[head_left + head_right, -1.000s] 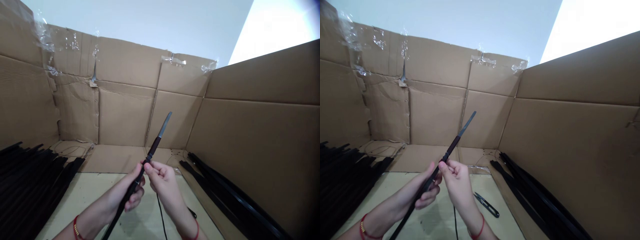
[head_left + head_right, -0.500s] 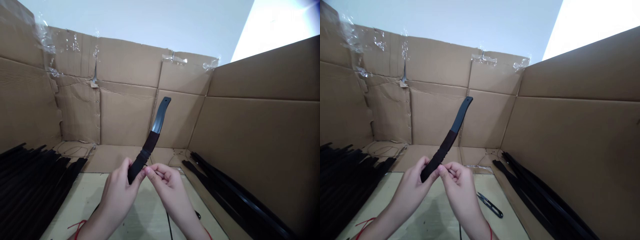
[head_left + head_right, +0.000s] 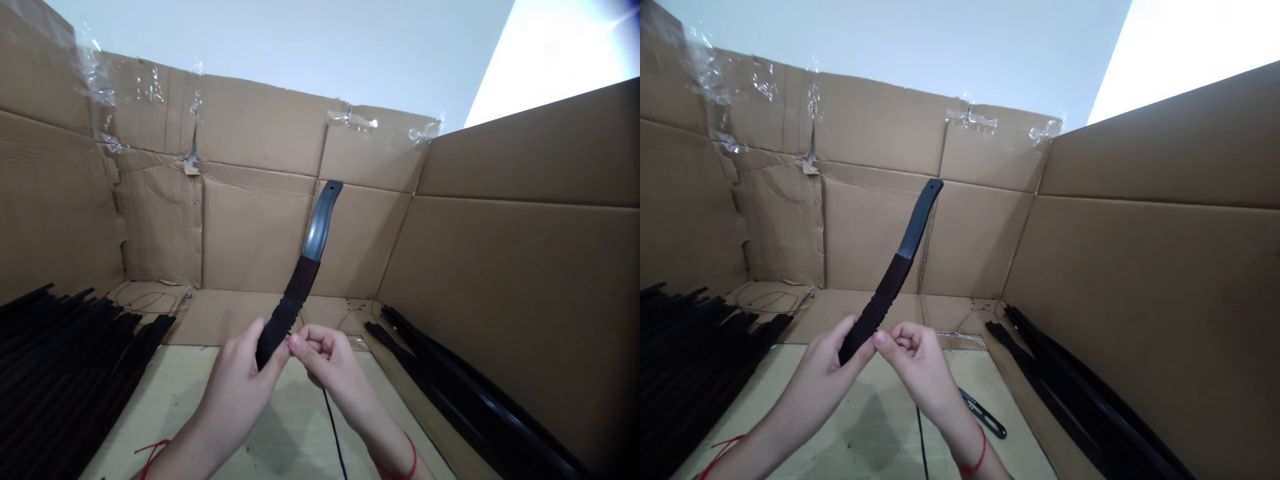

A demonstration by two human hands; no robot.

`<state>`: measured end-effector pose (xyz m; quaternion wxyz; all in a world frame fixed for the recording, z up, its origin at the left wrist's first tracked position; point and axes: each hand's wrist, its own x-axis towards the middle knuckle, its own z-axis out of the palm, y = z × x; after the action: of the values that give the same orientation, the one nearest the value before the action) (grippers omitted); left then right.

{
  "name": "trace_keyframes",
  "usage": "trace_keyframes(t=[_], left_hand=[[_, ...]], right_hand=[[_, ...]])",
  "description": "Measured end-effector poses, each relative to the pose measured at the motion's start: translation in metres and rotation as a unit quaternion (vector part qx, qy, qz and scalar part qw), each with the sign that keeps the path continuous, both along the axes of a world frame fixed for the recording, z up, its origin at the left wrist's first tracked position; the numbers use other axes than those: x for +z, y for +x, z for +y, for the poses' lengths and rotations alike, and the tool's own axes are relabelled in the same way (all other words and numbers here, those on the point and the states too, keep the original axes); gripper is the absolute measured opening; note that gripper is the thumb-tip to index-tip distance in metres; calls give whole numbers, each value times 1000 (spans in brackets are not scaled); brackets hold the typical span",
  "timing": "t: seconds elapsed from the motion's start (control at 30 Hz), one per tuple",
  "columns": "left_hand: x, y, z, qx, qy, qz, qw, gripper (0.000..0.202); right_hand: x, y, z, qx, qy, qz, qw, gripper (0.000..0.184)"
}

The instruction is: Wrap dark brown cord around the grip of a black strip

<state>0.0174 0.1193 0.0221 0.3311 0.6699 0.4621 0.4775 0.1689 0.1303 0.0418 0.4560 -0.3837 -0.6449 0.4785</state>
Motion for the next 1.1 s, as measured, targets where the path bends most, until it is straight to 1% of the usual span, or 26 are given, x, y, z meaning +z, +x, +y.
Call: trace_keyframes(t=[0.03,0.07,0.1,0.13,0.17,0.2,0.23,0.3,0.33,0.4,0.47,0.5,0.53,0.6,0.63,0.7,0.73,0.77,0.8,0.87,0.93,0.97,1.0,1.03,1.07,1.1], left_hand=[[1,-1,-1,-55,-11,-51,997,25],[2,-2,-2,-125,-31,-103,986,26],[2,-3,-2,-201,-62,-149,966,26],[2,-4,-1,-272,-97,-185,939,28],[1,-5,1,-322,-127,-206,915,30],[-1,-5,3,-348,-144,-217,901,32],[-3,-5,5,-353,-146,-220,898,33],[-7,-4,7,-336,-133,-217,907,33],[-10,-2,8,-336,-128,-220,907,34],[-15,0,7,-361,-132,-239,892,38],[-18,2,5,-380,-139,-252,879,43],[-19,2,5,-379,-142,-245,881,46],[-19,2,4,-373,-146,-225,888,48],[-16,2,5,-334,-160,-170,913,53],[-15,3,6,-301,-157,-150,928,54],[-11,4,7,-220,-137,-159,953,52],[-11,4,8,-190,-139,-185,954,53],[-11,4,8,-176,-157,-214,948,53],[-11,4,9,-177,-190,-243,935,55],[-14,4,10,-225,-280,-283,889,60],[-17,2,12,-289,-341,-292,845,64],[-18,2,13,-314,-356,-289,831,66],[-18,2,13,-329,-359,-276,828,67],[-18,2,13,-327,-346,-258,841,66],[-17,3,13,-307,-313,-239,867,63],[-15,4,11,-271,-267,-221,898,59]], right_hand=[[0,2,3,37,-29,42,998,42],[-1,3,4,69,-48,80,993,42],[-2,4,5,87,-51,110,989,42],[-4,3,5,87,-41,128,987,41],[-5,2,4,68,-22,133,989,41],[-5,0,2,45,-6,129,991,41],[-6,-1,1,27,1,121,992,41],[-5,-4,-2,17,-7,115,993,41],[-3,-5,-3,25,-14,118,993,41],[-1,-6,-6,51,-22,124,991,44],[1,-5,-9,60,-16,117,991,46],[1,-5,-11,56,-9,108,992,44],[1,-6,-12,46,-1,101,994,41],[0,-6,-12,21,16,100,995,40],[-2,-7,-10,14,22,108,994,40],[-5,-7,-7,14,30,124,992,38],[-6,-7,-5,23,31,129,991,38],[-7,-6,-4,37,32,132,990,38],[-7,-5,-4,56,30,130,989,38],[-6,-2,-4,108,18,122,987,39],[-4,0,-5,134,18,107,985,39],[-2,0,-6,129,23,98,987,38],[-1,0,-5,112,31,92,989,38],[-1,-2,-5,86,39,90,991,38],[-1,-3,-4,59,44,92,993,38],[-1,-5,-3,39,45,98,993,39]])
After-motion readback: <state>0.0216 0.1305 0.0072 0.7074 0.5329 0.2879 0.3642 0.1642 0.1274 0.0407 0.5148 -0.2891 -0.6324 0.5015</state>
